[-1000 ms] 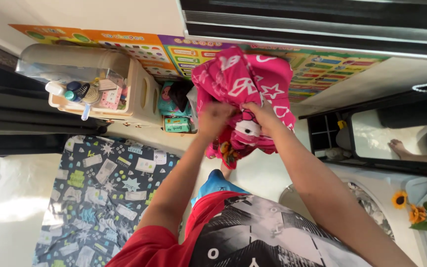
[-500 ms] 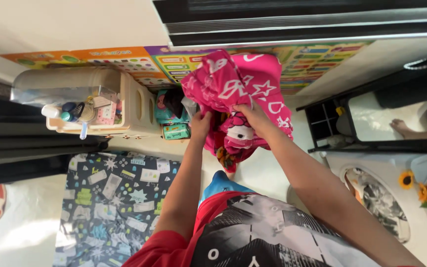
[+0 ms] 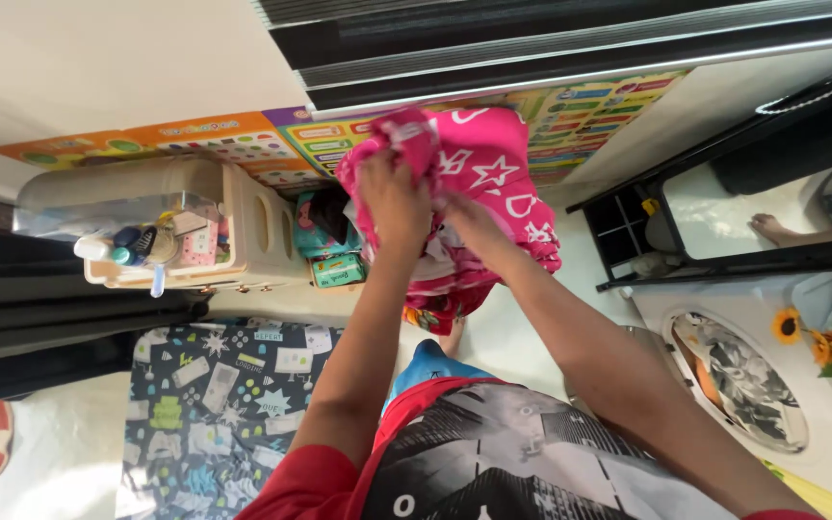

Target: The person places several pillows and blankets into a washing machine and closes the door. They then pick up a mattress from the floor and move it to a different spot in the room.

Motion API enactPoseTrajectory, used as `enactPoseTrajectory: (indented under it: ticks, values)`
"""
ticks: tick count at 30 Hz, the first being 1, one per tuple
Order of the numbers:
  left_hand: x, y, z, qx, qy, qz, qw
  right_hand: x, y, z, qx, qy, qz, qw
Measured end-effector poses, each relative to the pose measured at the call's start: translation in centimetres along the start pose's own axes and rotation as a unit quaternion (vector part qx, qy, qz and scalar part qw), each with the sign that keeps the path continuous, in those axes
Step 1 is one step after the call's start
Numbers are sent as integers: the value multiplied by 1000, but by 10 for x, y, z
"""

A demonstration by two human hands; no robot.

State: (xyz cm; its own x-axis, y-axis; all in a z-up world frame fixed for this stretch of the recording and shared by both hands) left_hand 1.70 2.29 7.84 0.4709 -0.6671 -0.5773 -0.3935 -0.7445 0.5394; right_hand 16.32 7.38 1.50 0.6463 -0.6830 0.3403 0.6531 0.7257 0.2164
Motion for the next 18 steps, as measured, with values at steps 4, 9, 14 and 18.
enactPoseTrajectory:
  ticks: [4, 9, 14, 18]
  values:
    - [4, -14, -39, 188, 47, 136, 971, 8, 32, 29, -129, 27, -83, 988]
    - [20, 6, -76, 288, 142, 228, 919, 32, 55, 56, -256, 8, -67, 964]
    - [15, 45, -98, 348, -93, 152, 920, 45, 64, 36, -340, 32, -185, 922]
    - [46, -57, -4, 412, 102, 135, 895, 99, 81, 77, -368, 84, -240, 894]
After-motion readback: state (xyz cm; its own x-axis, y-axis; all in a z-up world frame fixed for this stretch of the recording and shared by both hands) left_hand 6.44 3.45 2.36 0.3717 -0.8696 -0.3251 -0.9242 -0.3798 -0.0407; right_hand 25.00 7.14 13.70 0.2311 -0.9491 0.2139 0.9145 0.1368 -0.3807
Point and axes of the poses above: each hand's wrist, its own x-axis away from the middle knuckle, its own y-axis out of the back of the hand, z = x × y, the point moved 2 cm from there along -x, towards the middle knuckle, and after that the axes turned 15 degrees about x, right-handed, at the moved point
